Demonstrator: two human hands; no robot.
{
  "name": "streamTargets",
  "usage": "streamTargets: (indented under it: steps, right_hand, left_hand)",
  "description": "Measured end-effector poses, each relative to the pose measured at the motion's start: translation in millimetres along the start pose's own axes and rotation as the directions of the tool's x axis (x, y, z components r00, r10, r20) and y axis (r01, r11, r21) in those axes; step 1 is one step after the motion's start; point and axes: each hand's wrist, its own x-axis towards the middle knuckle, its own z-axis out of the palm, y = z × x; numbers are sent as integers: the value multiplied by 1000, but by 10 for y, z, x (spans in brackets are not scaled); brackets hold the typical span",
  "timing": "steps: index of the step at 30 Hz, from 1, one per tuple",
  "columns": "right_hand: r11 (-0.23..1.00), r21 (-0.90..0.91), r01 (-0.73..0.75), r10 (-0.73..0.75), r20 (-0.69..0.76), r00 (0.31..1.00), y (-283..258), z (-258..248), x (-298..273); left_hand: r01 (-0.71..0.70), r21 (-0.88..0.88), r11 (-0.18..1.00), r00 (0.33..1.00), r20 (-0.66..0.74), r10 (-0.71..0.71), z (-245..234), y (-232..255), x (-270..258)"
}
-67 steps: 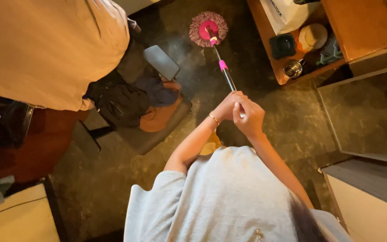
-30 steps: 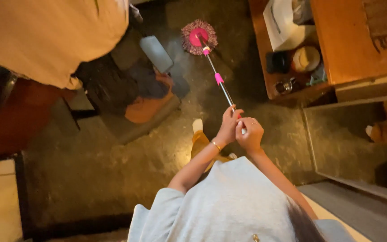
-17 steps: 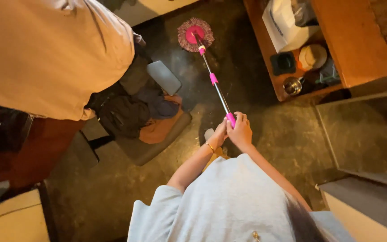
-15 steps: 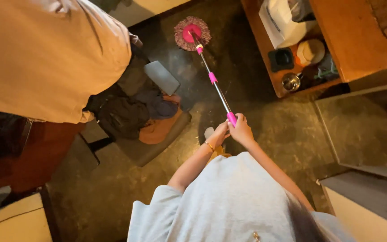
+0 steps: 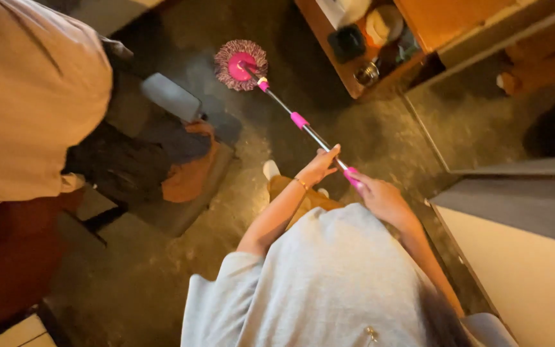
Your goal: Mopping the floor under and around furniture using a spin mop.
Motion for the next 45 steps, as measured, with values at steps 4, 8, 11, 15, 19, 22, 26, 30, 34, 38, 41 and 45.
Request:
streamTargets:
  steps: [4, 8, 11, 15, 19, 22, 26, 30, 34, 38, 41, 45]
  right_hand:
    - [990, 24, -136, 137, -60, 989, 200, -238, -832]
    - [941, 19, -337, 337, 8, 942, 461, -185, -1362]
    - [896, 37, -442, 441, 45, 897, 909, 131, -1505]
    - [869, 122, -479, 479, 30, 877, 1044, 290, -1502]
    - [849, 95, -520, 502, 162, 849, 1161, 414, -1223]
    - [499, 523, -691, 578, 393, 715, 1482, 810, -702]
    - [663, 736, -139, 92, 104, 990, 2274, 1463, -541]
    - [508, 815, -278, 243, 174, 954, 1586, 1138, -859]
    - [485, 848, -215, 297, 72, 952, 1645, 1287, -954]
    - [762, 579, -291, 420, -100, 902, 798, 548, -1327]
    - [837, 515, -188, 439, -424, 792, 277, 521, -1395]
    - [784, 569, -247, 599, -590, 542, -106, 765, -1203]
  left_hand:
    - [18, 23, 1000, 979, 201, -22, 691, -638, -96]
    - [105, 118, 987, 910, 389, -143, 1108, -766, -696]
    - [115, 223, 968, 894, 401, -198, 1245, -1027, -747]
    - [-19, 604, 797, 955, 246, -164, 1311, -728, -1011]
    - [137, 678, 722, 956, 99, -275, 1157, -713, -818]
    - [72, 441, 894, 997, -33, -65, 790, -863, -316]
    - [-149, 629, 763, 987, 43, 157, 486, -711, -153]
    - [-144, 513, 846, 974, 225, 29, 385, -531, -242]
    - [72, 898, 435, 972, 34, -231, 553, 43, -577]
    - [-289, 751, 594, 939, 343, 24, 386, -154, -357]
    - [-559, 817, 144, 829, 553, 83, 334, 167, -536]
    - [-554, 585, -593, 772, 628, -102, 156, 548, -497]
